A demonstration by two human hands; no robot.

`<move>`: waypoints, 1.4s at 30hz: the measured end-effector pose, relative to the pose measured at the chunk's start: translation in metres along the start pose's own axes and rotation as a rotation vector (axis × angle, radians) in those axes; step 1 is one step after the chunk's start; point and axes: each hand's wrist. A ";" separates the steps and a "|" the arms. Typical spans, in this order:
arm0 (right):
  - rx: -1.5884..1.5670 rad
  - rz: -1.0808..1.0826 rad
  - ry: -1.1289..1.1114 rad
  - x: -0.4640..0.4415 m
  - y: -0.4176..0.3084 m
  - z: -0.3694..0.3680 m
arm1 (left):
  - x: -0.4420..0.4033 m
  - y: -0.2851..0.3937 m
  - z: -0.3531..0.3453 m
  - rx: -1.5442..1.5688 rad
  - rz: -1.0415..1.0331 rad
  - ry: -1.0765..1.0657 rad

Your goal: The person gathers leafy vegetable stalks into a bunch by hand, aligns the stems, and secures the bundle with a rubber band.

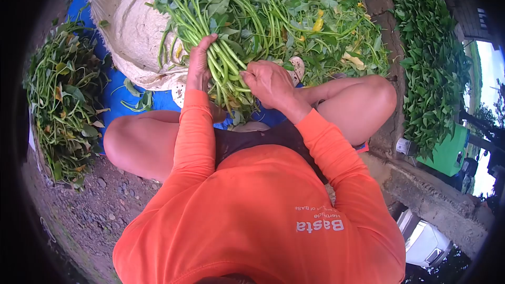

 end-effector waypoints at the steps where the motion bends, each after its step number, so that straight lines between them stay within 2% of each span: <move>1: 0.019 0.025 0.017 0.010 -0.007 0.007 | -0.001 0.009 -0.004 0.025 -0.015 -0.031; 4: 0.066 0.113 0.057 0.036 -0.023 0.041 | -0.003 0.032 -0.016 0.050 -0.056 -0.085; 5: 0.117 0.135 0.108 0.041 -0.036 0.065 | -0.005 0.036 -0.020 0.068 -0.099 -0.095; 7: 0.166 0.126 0.110 0.045 -0.053 0.128 | 0.009 0.052 -0.033 0.111 -0.035 -0.222; 9: 0.174 -0.078 0.081 0.046 -0.059 0.195 | 0.027 0.062 -0.046 0.143 0.020 -0.302; 11: 0.124 -0.103 0.330 0.041 -0.010 0.246 | 0.042 0.068 -0.054 0.142 -0.002 -0.281; 12: 0.367 -0.041 0.470 0.045 0.018 0.263 | 0.047 0.067 -0.055 0.156 -0.007 -0.309; 14: 0.840 0.062 0.755 0.052 0.071 0.275 | 0.059 0.071 -0.053 0.085 -0.057 -0.220; 15: 0.557 0.086 0.741 0.055 0.067 0.270 | 0.060 0.071 -0.056 0.052 -0.044 -0.180; 16: 0.163 -0.069 0.706 0.062 0.034 0.248 | 0.078 0.076 -0.067 -0.010 -0.075 -0.229; 17: -0.058 0.041 0.716 0.062 0.024 0.215 | 0.085 0.077 -0.069 -0.043 0.021 -0.275; 18: -0.200 0.030 0.591 0.068 -0.007 0.184 | 0.079 0.071 -0.066 -0.059 -0.003 -0.268; 19: -0.335 0.183 0.386 0.064 -0.017 0.151 | 0.078 0.066 -0.061 -0.117 -0.032 -0.232; 20: -0.315 0.244 0.265 0.057 -0.026 0.116 | 0.092 0.067 -0.067 -0.135 -0.071 -0.234; 22: -0.366 0.267 0.353 0.043 -0.038 0.062 | 0.098 0.064 -0.064 -0.162 -0.077 -0.241; 25: -0.452 0.236 0.365 0.039 -0.040 0.037 | 0.121 0.072 -0.069 -0.209 -0.067 -0.221; 26: -0.485 0.289 0.431 0.041 -0.038 0.029 | 0.123 0.073 -0.069 -0.203 -0.072 -0.210; 31: -0.480 0.356 0.496 0.036 -0.030 0.028 | 0.133 0.080 -0.083 -0.149 -0.031 -0.241; 32: -0.487 0.376 0.519 0.035 -0.029 0.028 | 0.134 0.079 -0.088 -0.148 -0.077 -0.187; 35: -0.494 0.432 0.589 0.031 -0.033 0.022 | 0.125 0.086 -0.085 -0.146 0.043 -0.228; 37: -0.475 0.397 0.564 0.031 -0.035 0.031 | 0.116 0.089 -0.097 -0.213 -0.019 -0.184; 39: -0.500 0.357 0.516 0.029 -0.032 0.045 | 0.100 0.102 -0.103 -0.270 -0.053 -0.270; 40: -0.566 0.399 0.558 0.032 -0.030 0.054 | 0.100 0.108 -0.120 -0.307 -0.102 -0.329; 42: -0.446 0.490 0.829 0.045 -0.026 0.079 | 0.096 0.137 -0.143 -0.510 -0.164 -0.378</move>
Point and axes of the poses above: each hand's wrist, its own x-axis away from the middle knuckle, its own z-axis out of the back of the hand, y = z × x, and after that the axes turned 5 degrees about -x, right-handed
